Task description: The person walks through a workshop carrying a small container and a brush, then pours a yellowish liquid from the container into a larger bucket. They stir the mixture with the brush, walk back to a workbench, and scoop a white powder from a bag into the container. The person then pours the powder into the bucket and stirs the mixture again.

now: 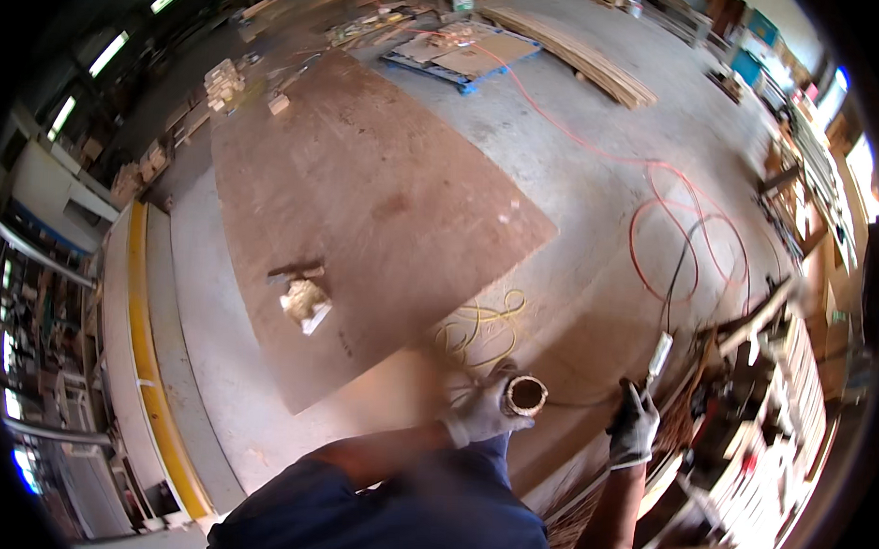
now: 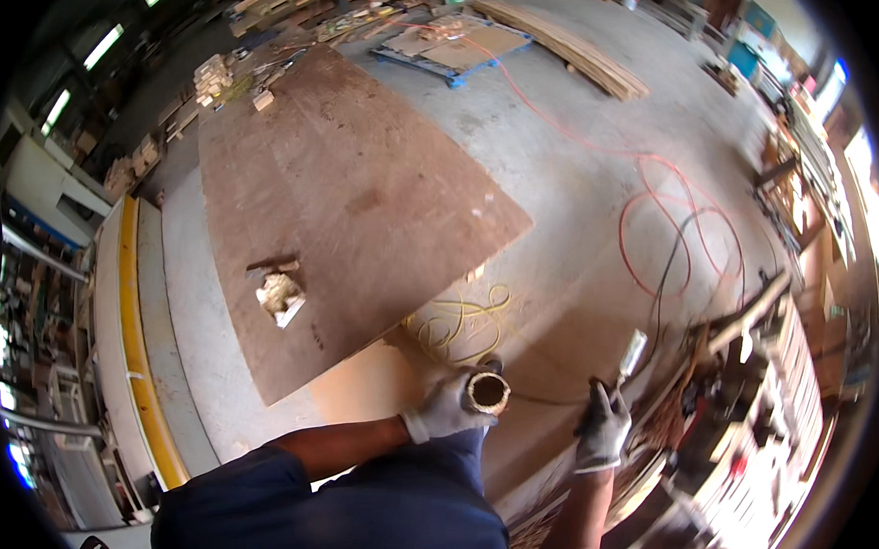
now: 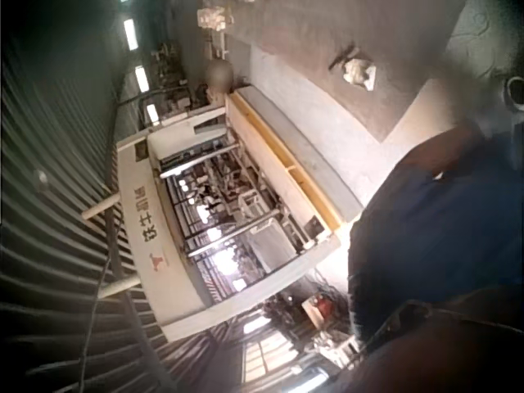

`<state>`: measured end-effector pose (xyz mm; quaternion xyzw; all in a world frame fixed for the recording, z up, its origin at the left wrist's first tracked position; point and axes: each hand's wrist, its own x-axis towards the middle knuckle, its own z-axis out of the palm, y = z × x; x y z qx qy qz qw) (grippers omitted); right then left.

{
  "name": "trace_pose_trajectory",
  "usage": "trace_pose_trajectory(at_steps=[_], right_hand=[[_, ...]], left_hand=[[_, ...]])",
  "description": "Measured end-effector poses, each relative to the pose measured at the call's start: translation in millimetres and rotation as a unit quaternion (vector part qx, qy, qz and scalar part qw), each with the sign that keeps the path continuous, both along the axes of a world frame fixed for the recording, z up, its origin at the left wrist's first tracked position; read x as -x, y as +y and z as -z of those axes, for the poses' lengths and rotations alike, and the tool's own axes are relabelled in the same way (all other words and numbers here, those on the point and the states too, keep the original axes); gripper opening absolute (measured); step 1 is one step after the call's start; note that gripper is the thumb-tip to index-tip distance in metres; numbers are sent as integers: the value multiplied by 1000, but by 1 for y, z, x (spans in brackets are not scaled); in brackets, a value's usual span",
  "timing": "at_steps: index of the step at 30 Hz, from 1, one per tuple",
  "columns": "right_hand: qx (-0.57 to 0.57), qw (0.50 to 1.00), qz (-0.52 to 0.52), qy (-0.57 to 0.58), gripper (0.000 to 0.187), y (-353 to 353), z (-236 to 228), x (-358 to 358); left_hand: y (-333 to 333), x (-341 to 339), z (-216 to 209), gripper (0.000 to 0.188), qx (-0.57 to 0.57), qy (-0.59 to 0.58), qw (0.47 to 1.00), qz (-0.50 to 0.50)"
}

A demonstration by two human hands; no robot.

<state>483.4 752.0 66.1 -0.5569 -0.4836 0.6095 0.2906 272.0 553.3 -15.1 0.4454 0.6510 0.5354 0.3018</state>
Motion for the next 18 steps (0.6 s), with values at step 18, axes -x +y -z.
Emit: trace_pose_trajectory(at_steps=[18], right_hand=[[100, 985, -142, 25, 25, 423, 8, 198]], left_hand=[[322, 172, -64, 81, 4, -29, 966, -259]])
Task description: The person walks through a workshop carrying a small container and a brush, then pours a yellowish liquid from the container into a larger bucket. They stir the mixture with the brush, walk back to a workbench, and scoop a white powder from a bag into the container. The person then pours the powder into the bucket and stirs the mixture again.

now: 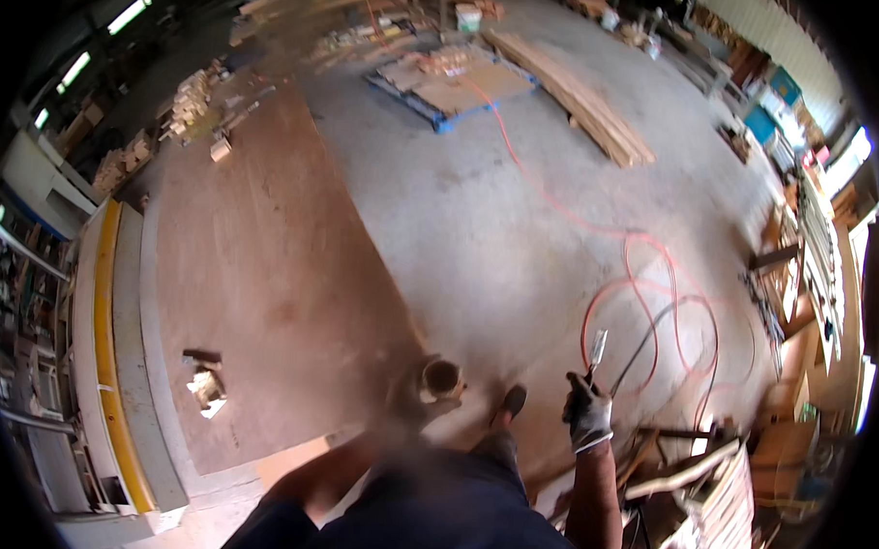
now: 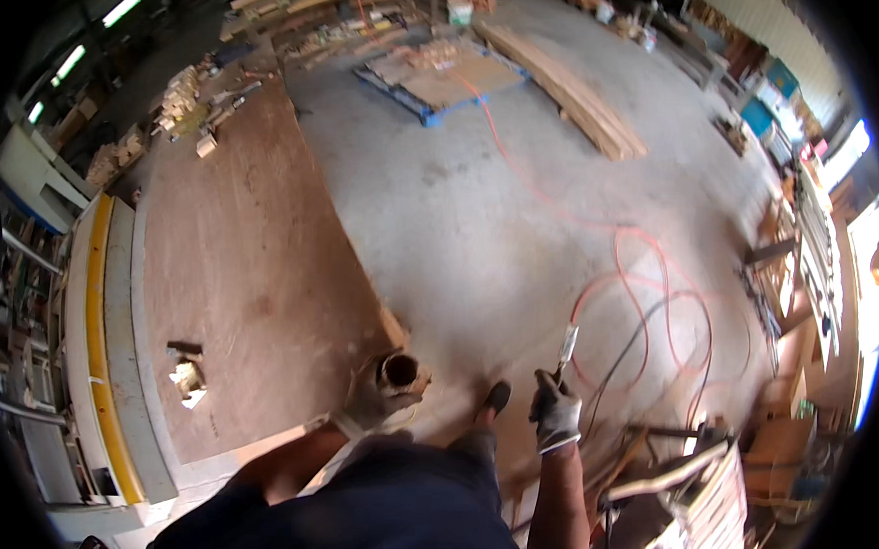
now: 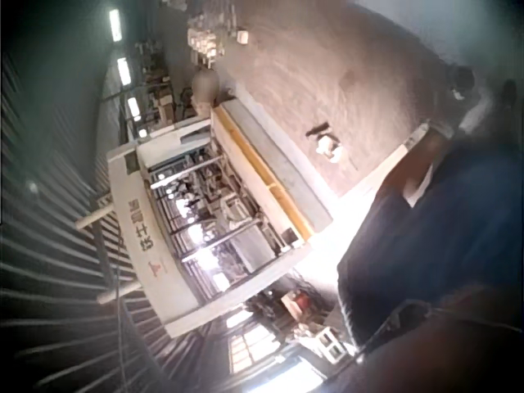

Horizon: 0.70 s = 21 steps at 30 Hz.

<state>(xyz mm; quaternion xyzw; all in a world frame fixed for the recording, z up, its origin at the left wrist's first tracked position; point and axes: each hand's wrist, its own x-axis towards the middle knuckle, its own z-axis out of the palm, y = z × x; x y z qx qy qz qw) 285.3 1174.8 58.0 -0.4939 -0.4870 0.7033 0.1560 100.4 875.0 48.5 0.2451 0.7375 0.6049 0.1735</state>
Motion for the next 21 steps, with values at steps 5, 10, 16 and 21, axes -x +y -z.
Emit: trace_pose_trajectory(at_steps=[5, 10, 16, 21], right_hand=[[20, 996, -90, 5, 25, 95, -9, 82], [64, 977, -205, 17, 26, 146, -36, 185], [60, 951, -301, 38, 25, 169, -47, 307], [63, 943, -326, 20, 22, 193, -38, 414]], left_hand=[[72, 21, -20, 79, 51, -51, 993, -97], [118, 46, -57, 72, -22, -49, 987, -153], [148, 110, -30, 71, 6, 24, 974, -224], [179, 210, 22, 68, 12, 9, 964, -265]])
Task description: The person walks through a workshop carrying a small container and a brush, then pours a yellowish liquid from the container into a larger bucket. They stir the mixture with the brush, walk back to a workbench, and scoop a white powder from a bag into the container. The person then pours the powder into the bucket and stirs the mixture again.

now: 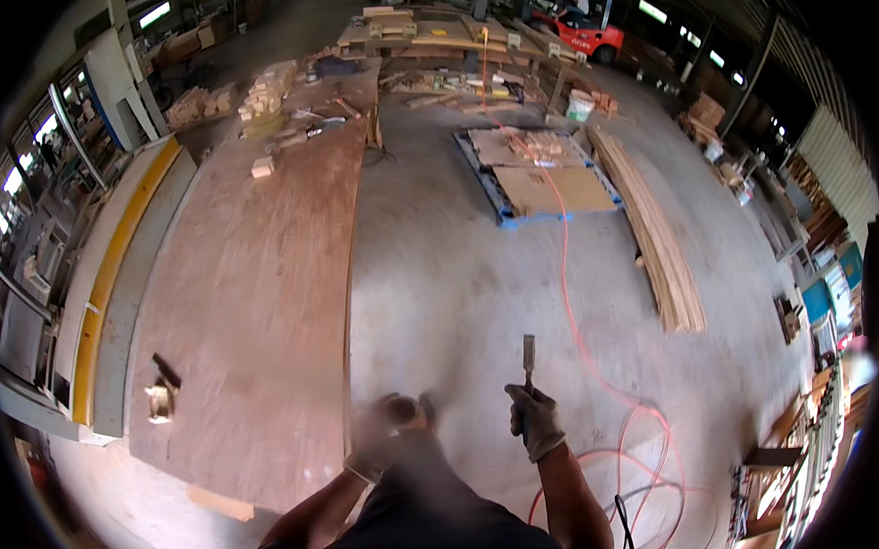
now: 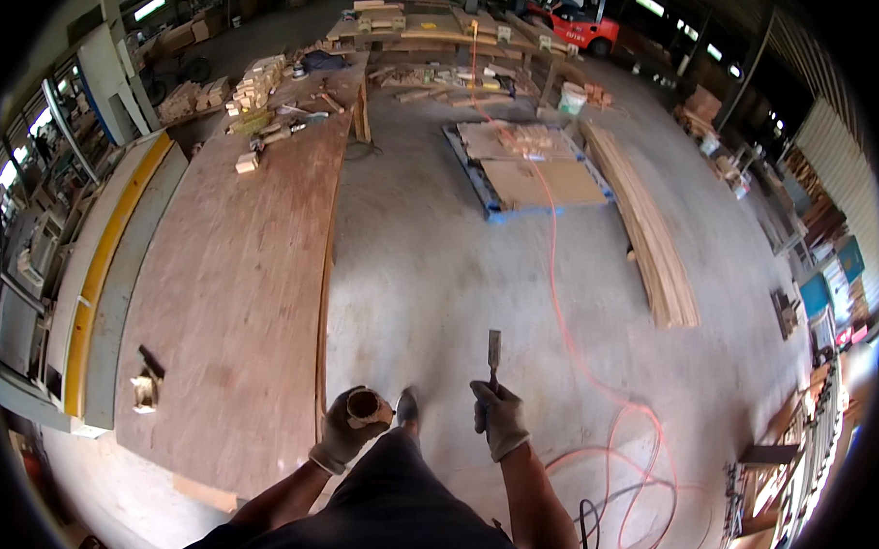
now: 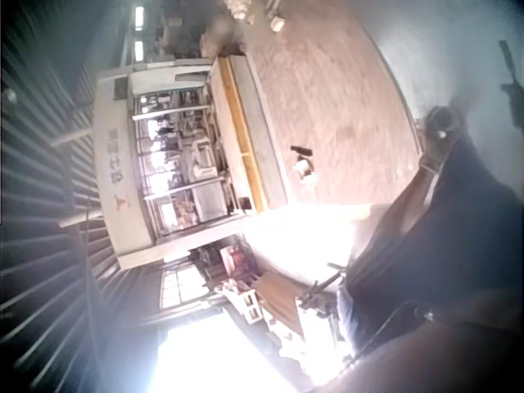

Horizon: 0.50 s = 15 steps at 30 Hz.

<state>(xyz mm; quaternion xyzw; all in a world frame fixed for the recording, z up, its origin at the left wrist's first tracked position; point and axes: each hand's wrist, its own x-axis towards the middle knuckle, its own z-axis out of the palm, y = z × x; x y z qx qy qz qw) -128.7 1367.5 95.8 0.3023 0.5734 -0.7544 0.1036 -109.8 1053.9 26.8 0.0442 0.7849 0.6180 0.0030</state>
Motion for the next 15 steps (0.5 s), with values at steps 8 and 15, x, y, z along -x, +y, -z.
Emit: trace_pose_trajectory(at_steps=[8, 15], right_hand=[[-26, 999, -24, -14, 25, 24, -19, 175], [-5, 996, -88, -23, 22, 13, -18, 333]], left_hand=[[16, 182, -61, 72, -56, 53, 997, -19], [1, 308, -50, 68, -16, 31, 991, -132]])
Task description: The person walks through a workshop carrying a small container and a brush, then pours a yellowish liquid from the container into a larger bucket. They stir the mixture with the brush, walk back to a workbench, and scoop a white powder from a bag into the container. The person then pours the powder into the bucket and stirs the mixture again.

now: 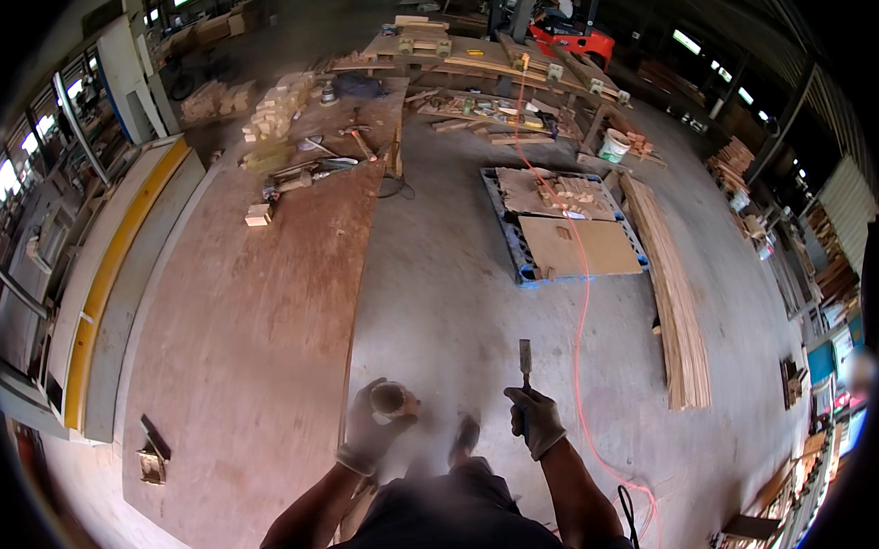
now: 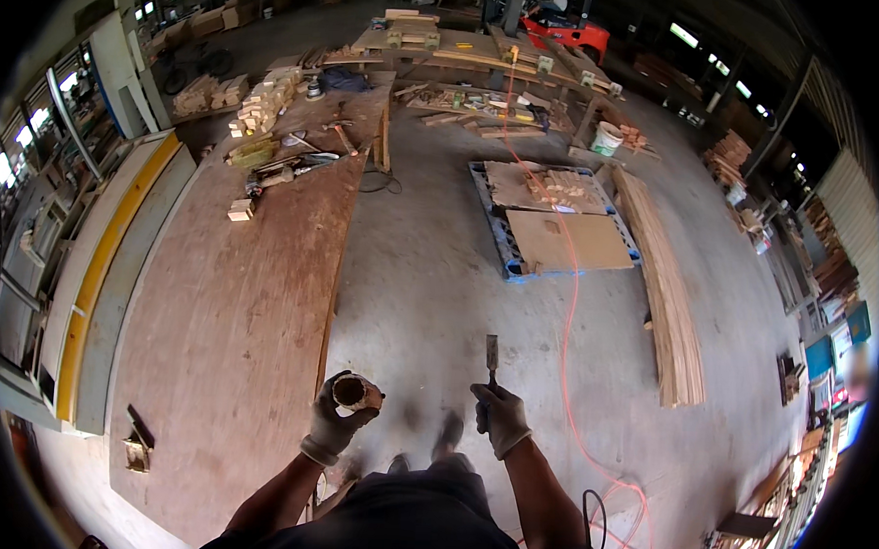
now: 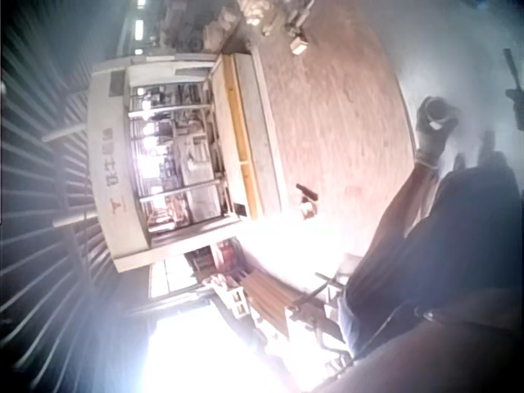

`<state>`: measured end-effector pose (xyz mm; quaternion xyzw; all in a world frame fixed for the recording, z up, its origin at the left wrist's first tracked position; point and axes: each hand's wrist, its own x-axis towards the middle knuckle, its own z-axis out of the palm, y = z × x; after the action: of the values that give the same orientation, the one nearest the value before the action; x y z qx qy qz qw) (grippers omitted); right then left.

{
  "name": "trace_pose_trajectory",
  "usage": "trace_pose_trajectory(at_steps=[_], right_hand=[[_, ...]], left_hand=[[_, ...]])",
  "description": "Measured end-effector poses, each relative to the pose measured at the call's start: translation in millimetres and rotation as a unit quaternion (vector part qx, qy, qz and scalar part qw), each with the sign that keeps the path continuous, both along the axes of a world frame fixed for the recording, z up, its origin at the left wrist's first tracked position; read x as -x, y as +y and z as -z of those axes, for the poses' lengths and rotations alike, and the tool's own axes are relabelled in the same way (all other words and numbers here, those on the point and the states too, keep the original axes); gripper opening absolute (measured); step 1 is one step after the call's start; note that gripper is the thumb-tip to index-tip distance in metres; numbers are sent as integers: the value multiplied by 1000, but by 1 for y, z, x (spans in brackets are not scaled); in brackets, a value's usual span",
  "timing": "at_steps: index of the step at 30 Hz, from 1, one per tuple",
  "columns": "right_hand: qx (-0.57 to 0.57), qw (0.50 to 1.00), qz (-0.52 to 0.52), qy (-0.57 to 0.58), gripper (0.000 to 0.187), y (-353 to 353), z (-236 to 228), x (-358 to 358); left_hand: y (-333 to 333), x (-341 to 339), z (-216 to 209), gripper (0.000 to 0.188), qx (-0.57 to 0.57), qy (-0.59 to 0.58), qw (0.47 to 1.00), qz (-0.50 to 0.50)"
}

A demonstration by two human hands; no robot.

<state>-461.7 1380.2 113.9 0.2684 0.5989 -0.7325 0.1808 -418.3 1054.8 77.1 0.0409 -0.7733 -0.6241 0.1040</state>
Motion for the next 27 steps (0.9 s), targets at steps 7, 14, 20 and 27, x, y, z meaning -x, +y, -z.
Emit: trace_pose_trajectory(at_steps=[7, 14, 20, 27], right_hand=[[26, 992, -125, 1, 20, -15, 17, 181], [27, 969, -247, 1, 22, -72, 7, 353], [83, 944, -318, 18, 23, -140, 6, 425], [25, 947, -319, 28, 24, -189, 3, 488]], left_hand=[[-3, 100, 10, 54, -64, 32, 994, -87], [-3, 165, -41, 35, -98, 44, 962, -251], [-20, 202, -26, 42, -59, 5, 944, -325], [-77, 291, -17, 40, -43, 24, 951, -305]])
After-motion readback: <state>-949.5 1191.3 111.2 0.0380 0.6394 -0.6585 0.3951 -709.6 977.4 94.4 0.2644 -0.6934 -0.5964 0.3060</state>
